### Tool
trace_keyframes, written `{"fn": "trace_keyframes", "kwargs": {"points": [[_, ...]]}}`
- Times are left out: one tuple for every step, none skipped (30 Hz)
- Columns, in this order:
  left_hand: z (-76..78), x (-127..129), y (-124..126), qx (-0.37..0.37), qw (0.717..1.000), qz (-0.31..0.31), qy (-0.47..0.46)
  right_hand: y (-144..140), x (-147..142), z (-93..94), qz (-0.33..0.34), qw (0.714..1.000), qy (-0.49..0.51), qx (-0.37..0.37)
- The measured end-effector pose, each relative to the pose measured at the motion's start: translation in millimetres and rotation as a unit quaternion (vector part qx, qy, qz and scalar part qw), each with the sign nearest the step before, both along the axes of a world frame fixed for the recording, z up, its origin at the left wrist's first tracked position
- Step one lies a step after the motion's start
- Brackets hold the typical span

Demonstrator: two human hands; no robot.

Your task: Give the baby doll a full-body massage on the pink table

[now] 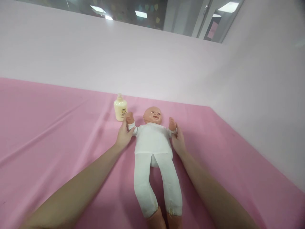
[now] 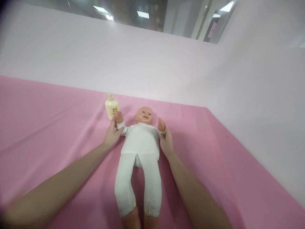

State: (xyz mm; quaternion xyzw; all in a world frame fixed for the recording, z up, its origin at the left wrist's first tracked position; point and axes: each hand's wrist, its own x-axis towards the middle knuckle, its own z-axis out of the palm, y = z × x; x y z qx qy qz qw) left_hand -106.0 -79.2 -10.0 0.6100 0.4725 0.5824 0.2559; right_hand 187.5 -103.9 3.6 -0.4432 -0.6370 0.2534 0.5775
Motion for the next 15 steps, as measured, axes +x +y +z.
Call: {"fn": "trace_keyframes", "kwargs": {"points": [[-0.4,2,-1,0.009,0.998,-0.015,0.056,1,0,-3.3,0.006,1.0,-0.029,0.006],[-1.0,3,-1,0.023,0.993,-0.027,0.115,2,1,-6.9,0.011,0.998,-0.058,0.016],[-1.9,5,-2,0.039,0.984,-0.038,0.172,4,2,-10.3,0.016,0.996,-0.086,0.029],[-3.0,6,-2,0.053,0.973,-0.045,0.222,6,3,-13.1,0.02,0.993,-0.109,0.042],[-4.0,8,-2,0.065,0.962,-0.048,0.261,7,4,-15.2,0.023,0.99,-0.127,0.052],[-4.9,9,-3,0.072,0.953,-0.049,0.29,9,5,-16.6,0.027,0.988,-0.14,0.056],[-5.6,9,-3,0.075,0.947,-0.047,0.309,10,5,-17.4,0.029,0.987,-0.148,0.057],[-6.1,10,-4,0.076,0.943,-0.044,0.32,11,6,-17.8,0.03,0.986,-0.153,0.056],[-6.2,10,-4,0.075,0.941,-0.042,0.328,11,6,-17.8,0.03,0.986,-0.157,0.055],[-6.1,10,-5,0.074,0.939,-0.041,0.333,11,5,-17.6,0.03,0.985,-0.16,0.054],[-5.8,10,-5,0.072,0.938,-0.041,0.337,11,5,-17.3,0.029,0.985,-0.161,0.052],[-5.3,10,-5,0.07,0.938,-0.042,0.338,11,5,-16.9,0.027,0.985,-0.162,0.05],[-4.6,10,-6,0.068,0.938,-0.044,0.337,10,5,-16.3,0.027,0.985,-0.162,0.047],[-3.9,10,-6,0.066,0.94,-0.046,0.332,9,5,-15.7,0.027,0.985,-0.162,0.045],[-3.2,10,-6,0.065,0.943,-0.048,0.323,9,4,-15.0,0.027,0.986,-0.161,0.043]]}}
